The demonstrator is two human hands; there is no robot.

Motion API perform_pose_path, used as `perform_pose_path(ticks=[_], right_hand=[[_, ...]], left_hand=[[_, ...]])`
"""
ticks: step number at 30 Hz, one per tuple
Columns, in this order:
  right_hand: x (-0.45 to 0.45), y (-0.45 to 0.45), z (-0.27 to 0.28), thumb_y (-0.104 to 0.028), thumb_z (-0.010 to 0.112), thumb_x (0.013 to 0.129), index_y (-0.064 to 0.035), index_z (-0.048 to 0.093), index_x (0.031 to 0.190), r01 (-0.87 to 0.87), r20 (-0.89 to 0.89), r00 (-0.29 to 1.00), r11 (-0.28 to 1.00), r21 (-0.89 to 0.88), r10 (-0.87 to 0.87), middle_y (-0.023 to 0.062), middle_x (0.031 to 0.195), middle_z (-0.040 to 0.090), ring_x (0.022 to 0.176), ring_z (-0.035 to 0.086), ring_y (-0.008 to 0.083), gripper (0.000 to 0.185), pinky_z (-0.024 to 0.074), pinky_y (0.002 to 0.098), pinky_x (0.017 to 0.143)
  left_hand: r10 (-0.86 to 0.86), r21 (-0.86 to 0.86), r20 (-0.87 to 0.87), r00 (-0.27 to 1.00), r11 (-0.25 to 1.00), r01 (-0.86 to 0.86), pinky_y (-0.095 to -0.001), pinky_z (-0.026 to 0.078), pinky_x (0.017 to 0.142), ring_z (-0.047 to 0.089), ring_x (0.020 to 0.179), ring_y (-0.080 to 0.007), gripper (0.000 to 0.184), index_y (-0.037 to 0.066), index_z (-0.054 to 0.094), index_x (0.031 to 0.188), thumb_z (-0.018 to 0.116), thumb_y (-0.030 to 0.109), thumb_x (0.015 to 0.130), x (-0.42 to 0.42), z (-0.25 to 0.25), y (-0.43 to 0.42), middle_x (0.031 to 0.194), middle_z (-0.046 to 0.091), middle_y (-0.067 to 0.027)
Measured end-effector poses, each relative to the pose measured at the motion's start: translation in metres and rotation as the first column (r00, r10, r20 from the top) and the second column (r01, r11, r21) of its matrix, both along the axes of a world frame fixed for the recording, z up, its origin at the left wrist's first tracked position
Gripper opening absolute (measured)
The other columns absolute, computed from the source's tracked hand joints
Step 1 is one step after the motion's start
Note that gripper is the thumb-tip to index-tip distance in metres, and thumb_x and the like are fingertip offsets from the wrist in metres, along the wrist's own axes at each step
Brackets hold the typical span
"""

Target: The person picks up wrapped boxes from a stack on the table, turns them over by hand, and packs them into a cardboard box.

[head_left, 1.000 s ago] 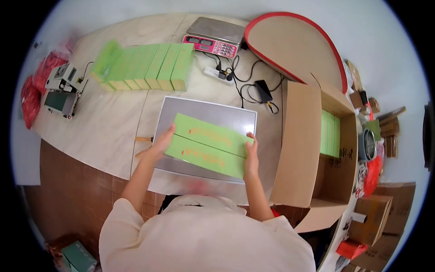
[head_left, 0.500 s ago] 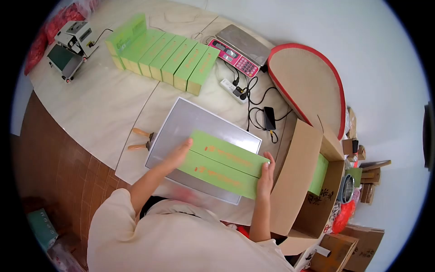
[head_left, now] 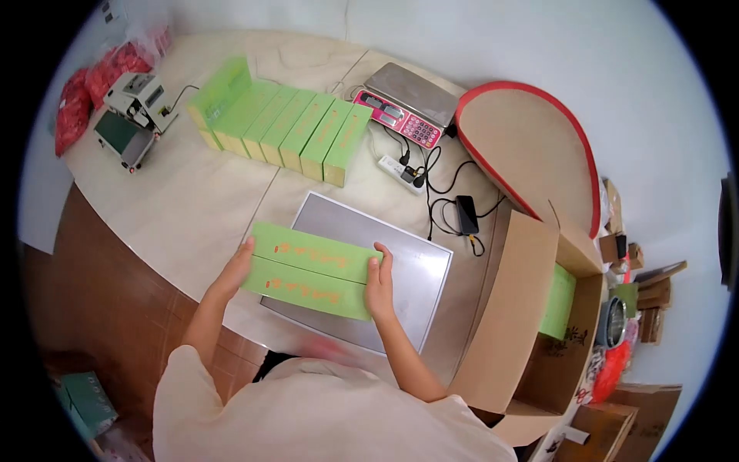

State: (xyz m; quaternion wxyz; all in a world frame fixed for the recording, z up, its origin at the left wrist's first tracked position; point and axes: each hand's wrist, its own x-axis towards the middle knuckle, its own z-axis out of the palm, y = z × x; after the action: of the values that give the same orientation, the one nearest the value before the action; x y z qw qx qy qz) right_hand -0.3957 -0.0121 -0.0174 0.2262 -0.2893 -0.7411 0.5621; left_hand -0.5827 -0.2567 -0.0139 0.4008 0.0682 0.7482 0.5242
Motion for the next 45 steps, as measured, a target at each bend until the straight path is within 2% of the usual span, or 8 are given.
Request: perform_pose_path(ticks=[5, 8, 14, 16, 22, 34, 36, 45], right_hand=[[0.002, -0.001, 0.02, -0.033, 0.03, 0.102, -0.0026, 0.037, 0.133, 0.021, 0.095, 0.995, 0.996, -0.085, -0.013, 0.0267, 0.117, 0.054, 0.106, 0.054, 0.0412, 0.044, 0.0417, 0.0416, 0.091], [0.012, 0.011, -0.002, -0.031, 0.029, 0.102, -0.0031, 0.039, 0.131, 0.107, -0.008, 0.994, 0.992, 0.066, -0.107, 0.0268, 0.108, 0.058, 0.1, 0.056, 0.0426, 0.041, 0.043, 0.0433, 0.086], [0.045, 0.032, 0.01, -0.029, 0.03, 0.101, -0.0054, 0.043, 0.123, 0.183, 0.026, 0.983, 0.981, -0.058, -0.181, 0.0237, 0.101, 0.058, 0.092, 0.058, 0.0377, 0.035, 0.0435, 0.0416, 0.083], [0.059, 0.04, 0.01, -0.03, 0.03, 0.101, -0.0057, 0.043, 0.123, 0.226, 0.054, 0.973, 0.972, -0.065, -0.223, 0.0234, 0.1, 0.059, 0.092, 0.058, 0.0375, 0.035, 0.0435, 0.0417, 0.083], [0.109, 0.061, 0.005, -0.031, 0.031, 0.101, -0.0061, 0.044, 0.123, 0.349, 0.051, 0.935, 0.935, 0.057, -0.352, 0.023, 0.101, 0.059, 0.094, 0.058, 0.0378, 0.036, 0.0435, 0.0425, 0.083], [0.123, 0.058, 0.01, -0.036, 0.039, 0.099, -0.0035, 0.041, 0.127, 0.363, 0.2, 0.913, 0.932, 0.004, -0.357, 0.0238, 0.107, 0.059, 0.099, 0.058, 0.0364, 0.043, 0.0436, 0.0412, 0.087], [0.109, 0.051, -0.003, -0.036, 0.039, 0.099, -0.0018, 0.04, 0.127, 0.289, 0.183, 0.935, 0.953, 0.095, -0.302, 0.0237, 0.109, 0.058, 0.1, 0.057, 0.0366, 0.044, 0.0427, 0.0419, 0.088], [0.08, 0.04, 0.006, -0.033, 0.041, 0.098, -0.0006, 0.041, 0.125, 0.214, 0.155, 0.965, 0.977, -0.005, -0.21, 0.0256, 0.115, 0.055, 0.106, 0.055, 0.0377, 0.042, 0.0411, 0.0408, 0.091]], left_hand=[[0.08, 0.062, 0.113, 0.99, 0.994, -0.088, -0.0321, 0.029, 0.107, 0.039, 0.129, -0.0213, 0.068, -0.003, 0.04, 0.137, 0.024, 0.052, 0.1, 0.008, 0.027, 0.011, 0.14, 0.043, -0.0146], [0.057, 0.044, 0.006, 0.998, 0.997, -0.057, -0.0317, 0.029, 0.107, 0.039, 0.13, -0.0213, 0.066, -0.003, 0.039, 0.138, 0.025, 0.049, 0.101, 0.017, 0.041, 0.021, 0.14, 0.043, -0.0153], [-0.021, 0.041, -0.111, 0.994, 0.999, 0.026, -0.0311, 0.03, 0.106, 0.041, 0.127, -0.0213, 0.062, -0.005, 0.041, 0.136, 0.03, 0.045, 0.101, 0.04, 0.077, 0.066, 0.138, 0.045, -0.0165], [-0.026, 0.034, -0.124, 0.992, 0.999, 0.03, -0.0309, 0.031, 0.106, 0.043, 0.126, -0.0212, 0.061, -0.005, 0.043, 0.134, 0.03, 0.045, 0.101, 0.035, 0.045, 0.076, 0.136, 0.047, -0.0161], [-0.199, 0.035, -0.124, 0.972, 0.978, 0.205, -0.0313, 0.031, 0.106, 0.043, 0.127, -0.0228, 0.062, -0.003, 0.044, 0.134, 0.031, 0.047, 0.1, 0.056, 0.038, 0.125, 0.135, 0.049, -0.0147], [-0.161, 0.022, -0.04, 0.986, 0.986, 0.162, -0.0339, 0.022, 0.111, 0.032, 0.136, -0.0246, 0.074, -0.003, 0.037, 0.139, 0.03, 0.057, 0.097, 0.075, 0.005, 0.123, 0.145, 0.037, -0.0164], [-0.138, 0.041, -0.075, 0.988, 0.989, 0.142, -0.0334, 0.026, 0.11, 0.036, 0.133, -0.0246, 0.072, -0.005, 0.04, 0.137, 0.031, 0.055, 0.097, 0.05, -0.024, 0.107, 0.142, 0.041, -0.0169], [-0.078, 0.021, -0.167, 0.983, 0.996, 0.082, -0.0316, 0.037, 0.1, 0.052, 0.117, -0.0239, 0.062, -0.005, 0.052, 0.126, 0.035, 0.048, 0.099, 0.046, 0.02, 0.089, 0.126, 0.057, -0.017]])
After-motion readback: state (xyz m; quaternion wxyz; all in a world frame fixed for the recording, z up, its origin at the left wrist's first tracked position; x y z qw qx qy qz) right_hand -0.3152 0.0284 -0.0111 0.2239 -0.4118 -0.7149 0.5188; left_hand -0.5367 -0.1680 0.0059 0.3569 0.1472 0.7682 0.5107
